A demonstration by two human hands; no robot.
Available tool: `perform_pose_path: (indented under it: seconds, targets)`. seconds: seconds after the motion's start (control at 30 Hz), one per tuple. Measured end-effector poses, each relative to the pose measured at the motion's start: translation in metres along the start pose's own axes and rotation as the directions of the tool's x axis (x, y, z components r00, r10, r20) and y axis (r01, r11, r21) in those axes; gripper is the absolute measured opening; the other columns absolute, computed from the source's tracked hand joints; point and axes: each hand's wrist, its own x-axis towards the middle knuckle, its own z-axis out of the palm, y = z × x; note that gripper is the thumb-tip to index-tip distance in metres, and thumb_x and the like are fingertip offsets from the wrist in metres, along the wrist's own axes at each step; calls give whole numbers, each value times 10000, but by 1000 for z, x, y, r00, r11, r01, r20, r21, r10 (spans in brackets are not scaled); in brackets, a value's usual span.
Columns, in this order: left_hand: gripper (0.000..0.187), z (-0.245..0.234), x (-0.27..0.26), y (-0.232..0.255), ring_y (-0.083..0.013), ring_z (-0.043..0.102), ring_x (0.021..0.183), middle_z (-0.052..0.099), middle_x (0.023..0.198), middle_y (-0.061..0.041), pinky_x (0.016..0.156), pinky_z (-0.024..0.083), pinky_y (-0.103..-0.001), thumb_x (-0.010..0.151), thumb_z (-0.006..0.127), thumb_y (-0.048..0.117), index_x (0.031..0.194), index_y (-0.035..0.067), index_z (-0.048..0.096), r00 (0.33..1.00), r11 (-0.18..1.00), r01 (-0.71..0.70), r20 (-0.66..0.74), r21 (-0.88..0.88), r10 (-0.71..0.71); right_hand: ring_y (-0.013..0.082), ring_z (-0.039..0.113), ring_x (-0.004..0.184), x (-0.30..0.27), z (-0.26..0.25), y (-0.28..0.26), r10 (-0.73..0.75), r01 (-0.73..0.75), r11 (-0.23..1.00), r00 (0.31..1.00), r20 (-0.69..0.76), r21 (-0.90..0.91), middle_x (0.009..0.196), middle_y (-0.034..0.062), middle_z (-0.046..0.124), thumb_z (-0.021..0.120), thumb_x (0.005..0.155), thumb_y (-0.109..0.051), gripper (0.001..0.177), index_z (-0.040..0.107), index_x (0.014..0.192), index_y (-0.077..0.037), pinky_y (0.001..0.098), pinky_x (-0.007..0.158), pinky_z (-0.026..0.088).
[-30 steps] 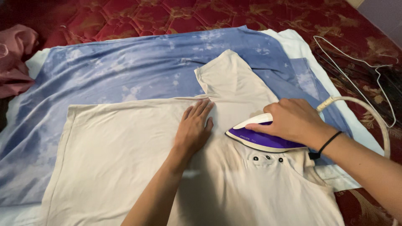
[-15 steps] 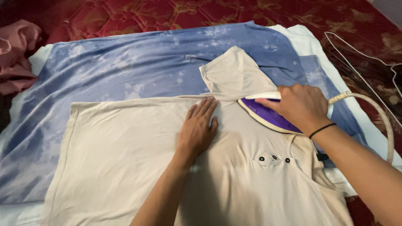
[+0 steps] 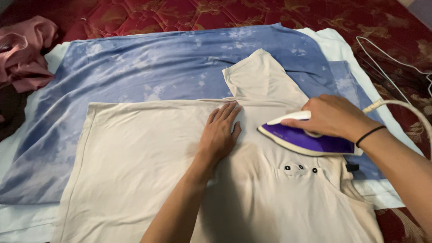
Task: The person irons a white polo shirt laid out on a blue cloth. They use a purple and white iron to smooth the front, sleeves, and collar areas, adjusting the fabric with their left hand as needed.
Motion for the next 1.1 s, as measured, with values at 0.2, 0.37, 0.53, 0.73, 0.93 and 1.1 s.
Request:
perform_pose_path:
  seconds: [0.2,0.37,0.53,0.73,0.93,1.1]
  targets:
    - [465,-3,4,-4,-322,450,1411,509,1504,-151,1178,309,-463,938,585,187,1387,65,592,1000,999,-24,-3,-28,24,341,751,663,-9,-2,-9,-19,28,997,992,122,-68,640,174,728,609,798,-722,753,784,643,-7,452,739,581]
    - [391,-1,18,-16,-353,450,1374,522,1468,-175,1153,247,-546,864,605,132,1245,118,688,993,1000,-10,-118,25,13,356,743,744,-2,13,-3,-274,276,961,949,-156,-11,775,161,760,646,761,-684,635,807,959,-102,464,722,577]
    - [428,4,26,-25,-213,509,1373,633,1398,-30,1207,196,-589,906,544,26,1311,97,661,997,998,52,-47,-45,-54,349,739,766,-8,19,-18,-124,115,992,978,-168,-61,760,148,758,602,807,-680,584,814,908,-145,460,758,585]
    - [466,11,32,-29,-239,447,1420,571,1479,-52,1189,187,-585,927,507,29,1382,68,597,999,999,45,-20,-16,-45,345,731,673,6,26,-34,-145,115,988,916,-374,-102,690,172,729,605,859,-716,670,786,849,-71,457,675,591]
    - [513,0,20,-31,-309,353,1482,458,1574,-138,1188,196,-533,951,506,87,1460,28,513,993,993,-117,15,35,117,371,736,711,35,30,-45,-72,62,997,875,-479,-37,748,200,731,621,887,-718,699,778,845,-38,477,681,587]
    - [507,-30,-3,-32,-248,397,1504,492,1573,-74,1243,280,-412,955,519,183,1455,100,536,971,998,-62,233,29,53,437,738,866,53,16,-46,53,-32,996,963,-263,83,869,264,747,622,843,-749,762,802,811,-9,519,797,579]
